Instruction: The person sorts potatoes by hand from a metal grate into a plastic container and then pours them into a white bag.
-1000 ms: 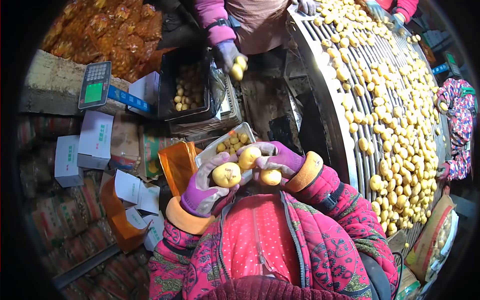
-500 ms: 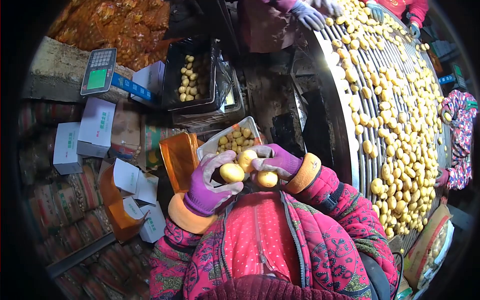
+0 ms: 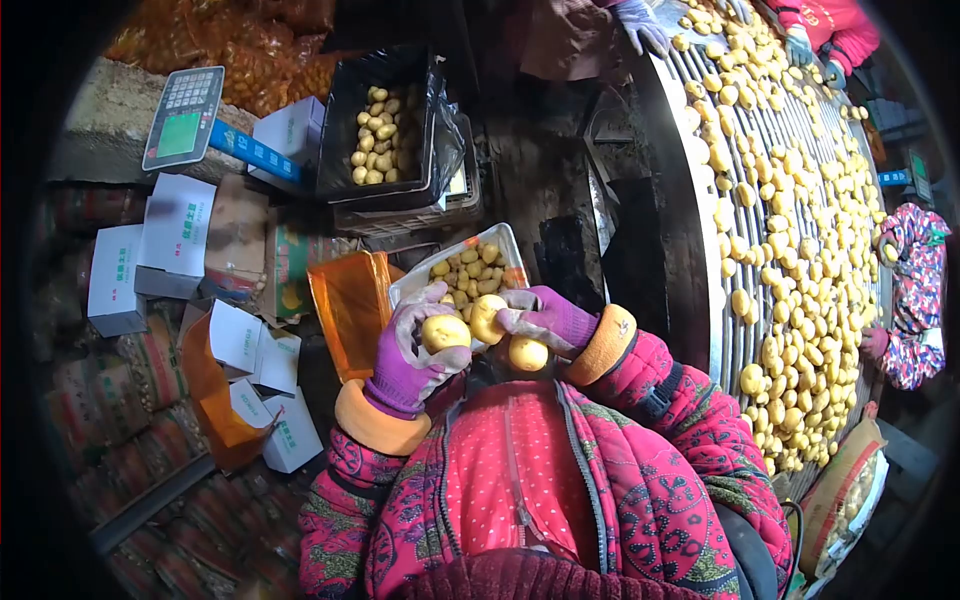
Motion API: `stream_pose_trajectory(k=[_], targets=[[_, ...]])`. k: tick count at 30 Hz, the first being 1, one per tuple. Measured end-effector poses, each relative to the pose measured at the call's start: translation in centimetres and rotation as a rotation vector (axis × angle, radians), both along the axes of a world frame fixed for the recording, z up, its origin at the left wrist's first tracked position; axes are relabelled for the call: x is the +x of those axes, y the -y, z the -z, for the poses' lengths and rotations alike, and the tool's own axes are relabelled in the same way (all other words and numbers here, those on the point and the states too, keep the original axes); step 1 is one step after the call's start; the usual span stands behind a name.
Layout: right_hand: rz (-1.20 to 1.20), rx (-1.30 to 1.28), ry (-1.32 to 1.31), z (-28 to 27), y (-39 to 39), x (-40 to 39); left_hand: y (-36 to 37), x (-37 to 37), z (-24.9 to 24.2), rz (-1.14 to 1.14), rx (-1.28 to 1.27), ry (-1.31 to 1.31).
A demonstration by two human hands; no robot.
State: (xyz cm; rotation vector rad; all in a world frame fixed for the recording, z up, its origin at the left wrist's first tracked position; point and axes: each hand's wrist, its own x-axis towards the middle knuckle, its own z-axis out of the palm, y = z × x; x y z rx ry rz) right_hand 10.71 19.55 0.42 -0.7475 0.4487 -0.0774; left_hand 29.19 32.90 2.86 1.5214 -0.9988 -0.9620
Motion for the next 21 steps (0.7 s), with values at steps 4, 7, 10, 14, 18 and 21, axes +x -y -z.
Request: stream_pose_trajectory(k=[4,7,10,14,18,21], targets=[[-0.074,-0.041,-0.071,0.5,0.2,1.2,-0.5,0.9,1.0,0.029,0.01,-0.309],[-0.074,-0.044,-0.136,0.8,-0.1,2.6,-0.6,1.7,3.1,0.045,0.049,-0.63],[-0.075,-0.144,-0.198,1.9,0.6,5.2,0.4,3.5,4.5,-0.011,0.15,-0.79],[0.079,-0.215,-0.146,3.6,6.0,13.9,7.8,10.9,5.1,-0.237,0.028,-0.317],[0.293,-0.218,-0.244,0.7,10.3,19.3,11.2,18.4,2.3,-0.508,-0.009,-0.118],[0.132,-0.334,-0.149,5.1,9.2,14.4,6.8,16.7,4.4,-0.475,0.245,-0.394]])
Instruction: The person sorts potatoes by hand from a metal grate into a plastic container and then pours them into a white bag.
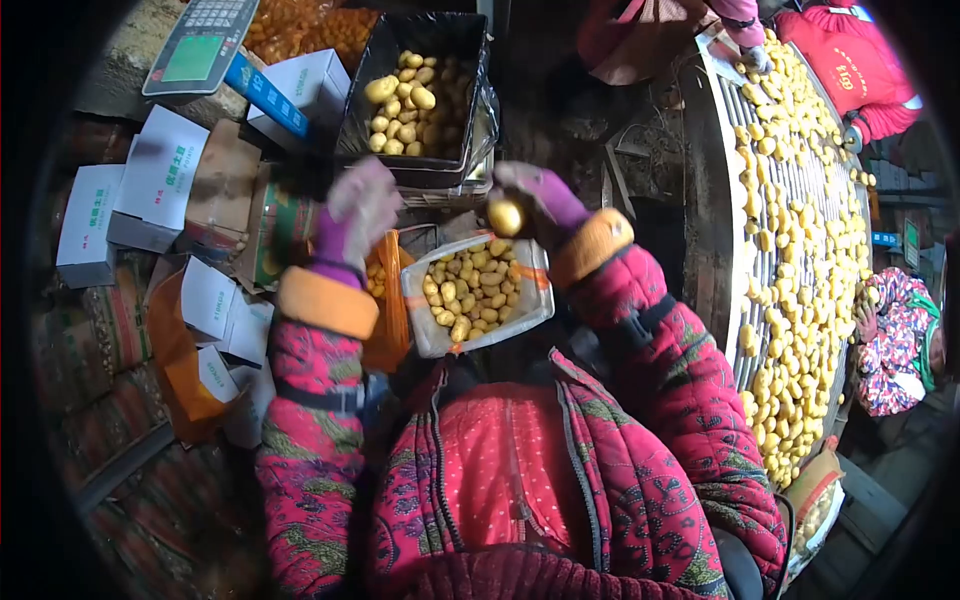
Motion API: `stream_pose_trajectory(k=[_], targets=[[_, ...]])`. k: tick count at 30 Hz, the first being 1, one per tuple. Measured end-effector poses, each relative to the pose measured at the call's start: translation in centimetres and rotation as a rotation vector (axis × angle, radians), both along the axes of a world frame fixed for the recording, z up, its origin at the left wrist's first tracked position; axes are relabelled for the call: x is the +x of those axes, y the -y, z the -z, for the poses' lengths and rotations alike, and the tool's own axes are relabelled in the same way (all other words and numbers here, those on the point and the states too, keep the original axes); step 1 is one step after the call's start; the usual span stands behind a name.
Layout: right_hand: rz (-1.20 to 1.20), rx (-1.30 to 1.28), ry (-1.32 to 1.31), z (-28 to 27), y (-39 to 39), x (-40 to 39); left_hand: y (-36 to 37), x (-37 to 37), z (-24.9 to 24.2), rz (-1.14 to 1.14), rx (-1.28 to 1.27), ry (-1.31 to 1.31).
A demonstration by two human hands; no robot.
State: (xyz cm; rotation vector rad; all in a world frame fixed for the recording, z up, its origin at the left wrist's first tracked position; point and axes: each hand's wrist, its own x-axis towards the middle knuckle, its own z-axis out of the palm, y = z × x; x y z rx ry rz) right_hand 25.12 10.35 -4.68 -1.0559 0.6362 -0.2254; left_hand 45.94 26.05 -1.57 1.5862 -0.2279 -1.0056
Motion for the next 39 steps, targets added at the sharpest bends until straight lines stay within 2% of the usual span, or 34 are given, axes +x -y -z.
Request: stream_pose_trajectory(k=[1,2,4,5,7,8,10,14,15,16,18,19,20,21,22,24,25,26,28,29,30,31,32,34,36,39], targets=[[-0.015,0.037,-0.046,2.2,-1.4,-0.9,-1.3,-1.6,1.6,0.018,0.033,-0.091],[-0.042,0.09,-0.074,3.0,-2.5,-1.5,-2.6,-3.6,2.3,0.123,0.009,-0.071],[-0.105,0.208,-0.117,2.7,-4.5,-2.1,-4.4,-5.8,5.9,0.382,-0.16,-0.143],[-0.125,0.257,-0.187,1.3,-5.3,-2.5,-4.4,-6.7,7.7,0.519,-0.217,0.145],[-0.107,0.379,-0.102,1.2,-6.3,-1.7,-3.4,-8.6,8.4,0.614,-0.249,0.514],[-0.07,0.485,-0.055,0.2,-6.6,-1.6,-2.8,-9.2,8.6,0.584,-0.228,0.595],[0.028,0.552,-0.026,-0.9,-6.6,-2.3,-2.4,-7.8,9.2,0.57,-0.228,0.462],[0.025,0.353,-0.118,-2.4,-5.1,-7.1,-3.5,-6.2,13.7,0.692,-0.221,0.311],[0.059,0.27,-0.062,-3.8,-5.0,-8.8,-4.0,-6.5,15.7,0.727,-0.124,0.411],[0.122,0.141,-0.166,-5.7,-4.8,-10.3,-4.4,-6.7,17.8,0.757,-0.024,0.513],[0.333,-0.087,-0.17,-8.4,-4.7,-14.7,-5.0,-6.7,21.1,0.708,-0.084,0.557],[0.454,-0.211,-0.136,-9.4,-4.4,-17.2,-5.6,-6.7,22.1,0.578,0.073,0.416],[0.459,-0.544,-0.327,-9.9,-3.9,-19.9,-6.1,-6.5,23.2,0.445,0.227,0.276],[0.607,-0.734,-0.402,-9.7,-3.7,-23.0,-6.9,-5.3,26.4,0.761,0.469,0.646],[0.751,-0.925,-0.478,-9.2,-3.4,-25.8,-6.6,-5.6,26.3,0.77,0.476,0.636],[0.69,-1.18,-0.69,-8.0,-2.5,-29.3,-5.0,-7.2,22.6,0.786,0.734,0.857],[0.562,-1.195,-0.911,-7.6,-2.7,-30.7,-3.9,-8.1,19.7,0.802,0.643,0.982],[0.462,-1.144,-0.971,-6.6,-3.1,-31.8,-3.6,-9.0,18.3,0.812,0.647,0.972],[0.302,-1.02,-0.943,-4.3,-4.3,-32.3,-3.9,-10.4,16.6,0.775,0.203,1.262],[0.203,-1.084,-1.184,-4.3,-5.0,-31.9,-5.1,-11.0,17.3,0.81,0.241,1.147],[0.206,-1.072,-1.185,-4.0,-4.9,-31.7,-6.5,-11.2,19.4,0.899,0.286,1.051],[0.202,-1.155,-1.189,-3.6,-4.8,-31.6,-7.4,-11.5,21.2,1.197,0.561,0.895],[0.194,-1.233,-1.192,-3.4,-4.9,-31.6,-8.2,-11.8,22.9,1.511,0.691,0.785],[0.181,-1.208,-1.184,-3.7,-4.6,-32.0,-4.2,-12.0,17.9,1.835,0.817,0.645],[0.012,-1.247,-1.182,-4.1,-4.3,-33.2,-1.7,-13.1,19.6,2.015,0.971,0.596],[-0.02,-1.236,-1.225,-3.7,-3.8,-34.3,-0.3,-13.6,24.1,2.103,0.872,0.697]])
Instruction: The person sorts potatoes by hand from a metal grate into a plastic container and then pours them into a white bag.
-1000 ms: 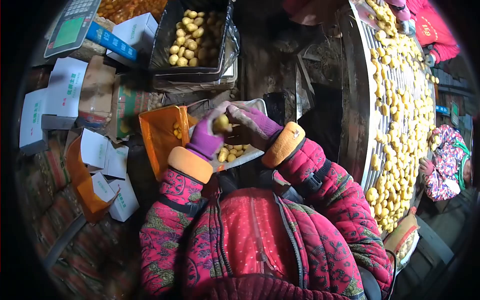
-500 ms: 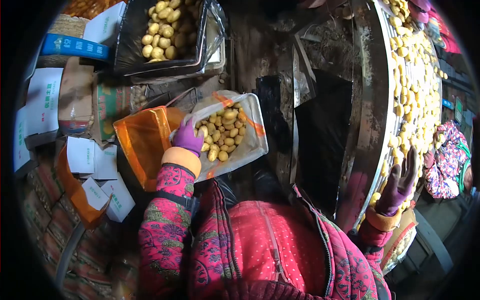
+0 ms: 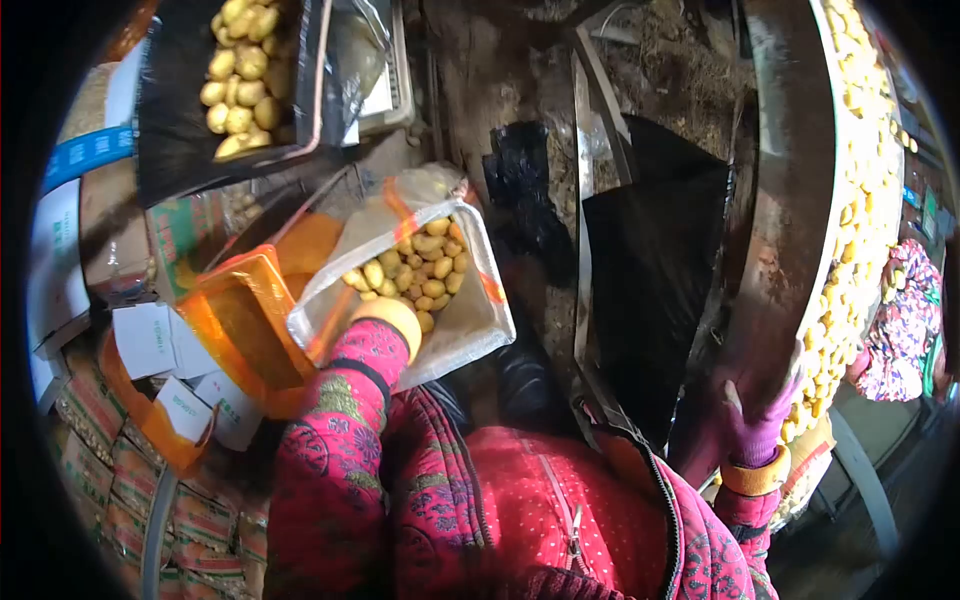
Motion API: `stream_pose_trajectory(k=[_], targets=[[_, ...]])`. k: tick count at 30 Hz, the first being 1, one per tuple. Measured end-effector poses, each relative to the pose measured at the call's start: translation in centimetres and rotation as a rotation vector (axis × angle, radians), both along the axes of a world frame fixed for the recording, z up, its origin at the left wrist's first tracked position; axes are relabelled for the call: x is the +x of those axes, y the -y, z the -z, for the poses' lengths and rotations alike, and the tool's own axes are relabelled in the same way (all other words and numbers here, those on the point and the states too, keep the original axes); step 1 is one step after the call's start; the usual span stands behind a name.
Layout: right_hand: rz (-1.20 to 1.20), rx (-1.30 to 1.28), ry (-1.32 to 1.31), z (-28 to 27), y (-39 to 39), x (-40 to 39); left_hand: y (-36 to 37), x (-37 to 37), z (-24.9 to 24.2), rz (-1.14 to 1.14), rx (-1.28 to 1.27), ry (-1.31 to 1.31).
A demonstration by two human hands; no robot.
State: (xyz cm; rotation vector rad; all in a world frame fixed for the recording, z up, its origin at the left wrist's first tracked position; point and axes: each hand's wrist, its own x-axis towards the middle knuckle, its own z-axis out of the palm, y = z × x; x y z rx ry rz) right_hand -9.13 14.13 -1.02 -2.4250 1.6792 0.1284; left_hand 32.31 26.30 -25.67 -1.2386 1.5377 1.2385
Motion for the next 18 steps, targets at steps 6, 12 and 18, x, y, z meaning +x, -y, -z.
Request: stream_pose_trajectory(k=[6,12,18], targets=[[0.198,0.026,0.148,1.0,-0.6,-0.3,-4.0,-2.1,13.0,0.198,-0.052,-0.215],[0.248,-0.016,-0.016,0.6,-0.4,0.3,-11.6,-6.1,20.7,0.14,-0.092,-0.271],[0.237,-0.001,-0.072,0.2,-0.1,1.1,-13.7,-6.5,21.6,0.067,-0.13,-0.178]])
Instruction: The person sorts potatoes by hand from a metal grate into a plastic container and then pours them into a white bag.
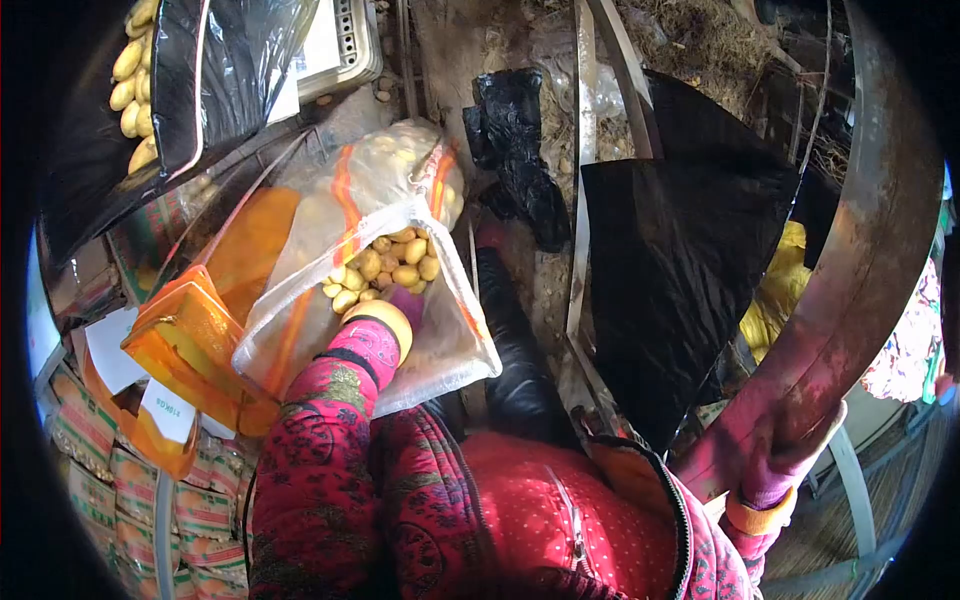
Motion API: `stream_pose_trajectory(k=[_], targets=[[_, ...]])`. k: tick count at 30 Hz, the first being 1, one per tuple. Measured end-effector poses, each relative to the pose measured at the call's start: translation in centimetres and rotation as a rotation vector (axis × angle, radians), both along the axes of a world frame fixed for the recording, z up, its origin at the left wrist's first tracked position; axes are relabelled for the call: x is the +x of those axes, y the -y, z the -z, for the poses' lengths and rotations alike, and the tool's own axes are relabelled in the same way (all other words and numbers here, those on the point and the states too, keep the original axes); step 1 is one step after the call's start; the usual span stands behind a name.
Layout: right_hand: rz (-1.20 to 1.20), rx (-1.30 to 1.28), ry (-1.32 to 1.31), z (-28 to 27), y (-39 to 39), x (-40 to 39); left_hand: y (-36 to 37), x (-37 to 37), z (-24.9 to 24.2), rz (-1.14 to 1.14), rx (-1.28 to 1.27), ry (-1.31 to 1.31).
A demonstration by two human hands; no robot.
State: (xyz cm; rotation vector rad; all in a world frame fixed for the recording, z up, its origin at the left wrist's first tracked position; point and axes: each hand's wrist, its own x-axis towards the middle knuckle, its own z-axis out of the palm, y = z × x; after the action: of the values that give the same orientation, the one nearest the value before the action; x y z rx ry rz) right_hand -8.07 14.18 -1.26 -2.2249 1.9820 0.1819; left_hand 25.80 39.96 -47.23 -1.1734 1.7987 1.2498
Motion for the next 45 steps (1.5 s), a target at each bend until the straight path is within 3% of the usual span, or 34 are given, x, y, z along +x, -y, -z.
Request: stream_pose_trajectory(k=[2,6,7,8,9,10,15,18,20,24,27,30,37,40,43,45], targets=[[0.051,0.016,0.017,-0.1,-0.1,-0.2,0.7,0.8,-1.3,-0.036,0.001,-0.001],[0.117,-0.013,0.019,0.3,-0.4,0.1,10.2,5.0,-10.8,-0.171,0.13,-0.047],[0.153,-0.039,0.094,0.6,-0.4,0.3,12.6,6.2,-13.8,-0.361,0.05,0.052],[0.167,-0.05,0.135,0.7,-0.4,0.3,12.0,7.4,-12.8,-0.348,-0.06,0.226],[0.18,-0.061,0.176,0.7,-0.5,0.3,14.5,9.9,-15.0,-0.693,0.17,0.149],[0.159,-0.05,0.175,0.6,-0.3,0.0,14.9,11.5,-15.5,-0.77,0.173,0.201],[0.033,-0.042,0.298,0.8,0.3,0.7,12.2,13.8,-13.3,-0.714,0.128,0.378],[-0.057,-0.08,0.016,0.6,0.3,0.1,11.1,12.8,-12.3,-0.667,0.153,0.378],[0.091,-0.063,0.428,1.5,-0.1,0.3,10.0,12.1,-11.7,-0.625,0.182,0.378],[0.054,0.013,0.38,1.2,0.1,0.3,7.7,9.8,-10.0,-0.527,0.229,0.344],[-0.038,-0.091,0.184,1.0,0.3,-0.3,6.7,8.0,-8.6,-0.458,0.258,0.312],[0.132,0.048,0.219,0.6,0.1,-1.2,6.0,7.0,-7.9,-0.415,0.285,0.268],[-0.018,-0.062,0.345,1.6,0.1,-1.5,7.4,4.9,-7.1,-0.328,0.275,0.132],[0.026,-0.052,0.426,1.9,0.0,-0.9,10.8,3.4,-8.2,-0.366,0.163,0.033],[0.057,-0.042,0.469,1.8,0.0,-0.9,13.1,4.5,-12.5,-0.467,-0.06,-0.029],[0.037,-0.036,0.457,1.8,-0.1,-1.0,12.7,6.3,-15.2,-0.385,-0.097,0.094]])
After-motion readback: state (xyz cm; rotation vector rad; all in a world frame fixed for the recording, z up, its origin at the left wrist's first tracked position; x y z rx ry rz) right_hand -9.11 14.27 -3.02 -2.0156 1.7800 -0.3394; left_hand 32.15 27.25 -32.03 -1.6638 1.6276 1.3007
